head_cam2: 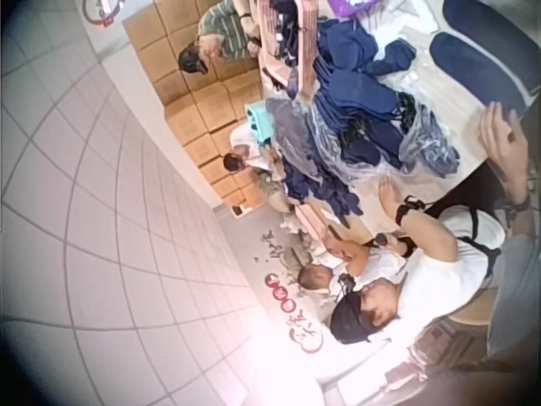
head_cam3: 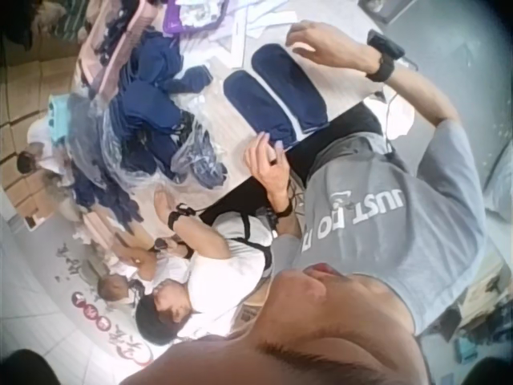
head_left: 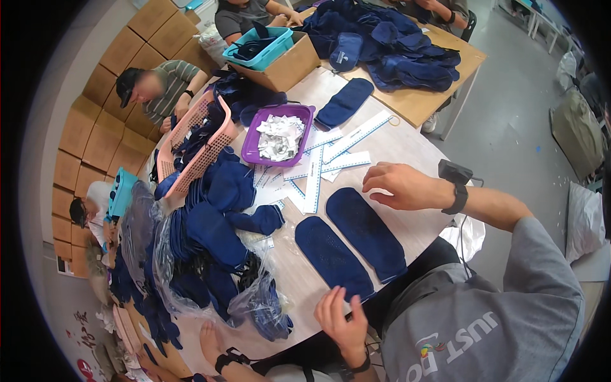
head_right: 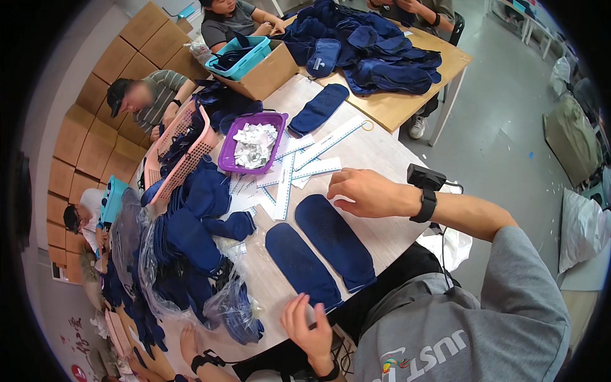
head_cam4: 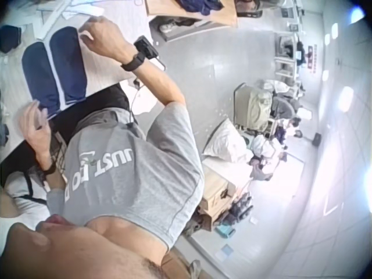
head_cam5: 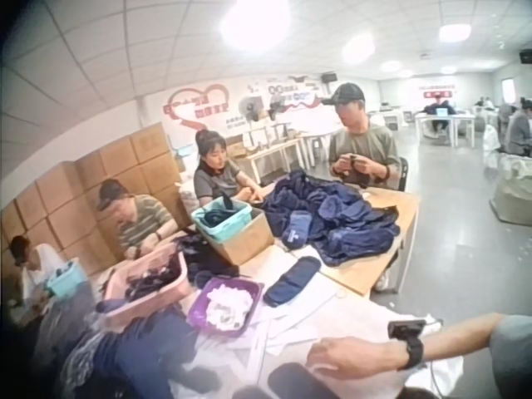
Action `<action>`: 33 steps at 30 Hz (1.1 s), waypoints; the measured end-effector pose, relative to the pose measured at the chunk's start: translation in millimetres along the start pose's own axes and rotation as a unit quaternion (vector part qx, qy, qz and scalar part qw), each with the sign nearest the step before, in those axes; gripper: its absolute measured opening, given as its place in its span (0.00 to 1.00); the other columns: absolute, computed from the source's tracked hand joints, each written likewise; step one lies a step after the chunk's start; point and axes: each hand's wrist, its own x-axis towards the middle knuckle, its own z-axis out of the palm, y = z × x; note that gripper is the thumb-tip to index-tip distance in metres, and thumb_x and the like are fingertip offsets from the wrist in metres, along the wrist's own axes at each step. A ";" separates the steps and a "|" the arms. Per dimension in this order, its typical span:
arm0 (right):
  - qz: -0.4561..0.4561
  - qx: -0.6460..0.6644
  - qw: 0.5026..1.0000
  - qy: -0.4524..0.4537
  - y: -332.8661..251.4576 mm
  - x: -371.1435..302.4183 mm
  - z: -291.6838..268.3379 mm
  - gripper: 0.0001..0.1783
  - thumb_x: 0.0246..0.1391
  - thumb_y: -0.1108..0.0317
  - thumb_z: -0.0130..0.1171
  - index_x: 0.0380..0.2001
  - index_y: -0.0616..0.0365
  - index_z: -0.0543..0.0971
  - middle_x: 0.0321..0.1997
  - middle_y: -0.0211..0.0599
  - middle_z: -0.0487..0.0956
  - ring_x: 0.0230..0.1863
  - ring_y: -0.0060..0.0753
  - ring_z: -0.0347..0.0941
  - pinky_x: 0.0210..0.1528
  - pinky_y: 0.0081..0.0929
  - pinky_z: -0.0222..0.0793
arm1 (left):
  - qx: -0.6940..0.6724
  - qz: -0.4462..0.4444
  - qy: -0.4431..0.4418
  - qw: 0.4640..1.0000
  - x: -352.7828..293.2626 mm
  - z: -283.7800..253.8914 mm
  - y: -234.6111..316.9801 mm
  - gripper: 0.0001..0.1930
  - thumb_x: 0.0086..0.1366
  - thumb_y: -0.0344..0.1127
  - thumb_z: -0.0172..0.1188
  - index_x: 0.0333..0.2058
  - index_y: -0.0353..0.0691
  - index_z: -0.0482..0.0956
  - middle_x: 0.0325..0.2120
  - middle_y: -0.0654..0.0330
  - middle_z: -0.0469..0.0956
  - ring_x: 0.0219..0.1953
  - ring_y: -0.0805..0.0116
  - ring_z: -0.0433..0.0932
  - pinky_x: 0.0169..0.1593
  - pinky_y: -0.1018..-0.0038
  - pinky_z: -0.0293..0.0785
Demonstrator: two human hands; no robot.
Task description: The worker is assembling fabric shoe components by folding, aligning, and applying size labels.
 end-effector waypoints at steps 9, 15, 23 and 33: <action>-0.090 0.022 0.986 -0.137 -17.6 -44.8 1.0 0.28 0.49 0.69 0.72 0.55 0.59 0.78 0.65 0.48 0.70 0.68 0.52 0.64 0.67 0.45 0.64 | -0.063 0.132 -0.151 0.978 28.4 38.5 40.4 0.14 0.59 0.25 0.67 0.45 0.36 0.83 0.47 0.53 0.83 0.53 0.51 0.80 0.60 0.57 0.72; -0.162 0.079 0.983 -0.025 -32.9 -42.0 27.0 0.23 0.51 0.66 0.71 0.50 0.63 0.79 0.62 0.51 0.74 0.64 0.53 0.68 0.65 0.45 0.64 | -0.293 -0.076 0.006 0.953 77.9 2.4 53.8 0.08 0.71 0.27 0.62 0.46 0.32 0.78 0.40 0.55 0.81 0.42 0.66 0.80 0.48 0.72 0.75; -0.024 0.400 0.900 -0.170 -40.5 -35.6 7.8 0.19 0.69 0.58 0.61 0.48 0.66 0.77 0.40 0.37 0.84 0.38 0.33 0.81 0.41 0.35 0.75 | -0.344 -0.066 0.072 0.934 113.1 -27.7 33.5 0.15 0.75 0.27 0.57 0.56 0.33 0.67 0.43 0.54 0.77 0.42 0.74 0.76 0.46 0.80 0.71; 0.079 0.474 0.814 -0.326 32.0 -47.4 -19.6 0.35 0.57 0.78 0.68 0.65 0.62 0.64 0.45 0.39 0.84 0.44 0.23 0.80 0.48 0.26 0.78 | -0.343 -0.225 -0.041 0.911 72.7 -21.0 15.2 0.27 0.71 0.22 0.56 0.65 0.40 0.60 0.31 0.60 0.77 0.29 0.78 0.74 0.35 0.83 0.68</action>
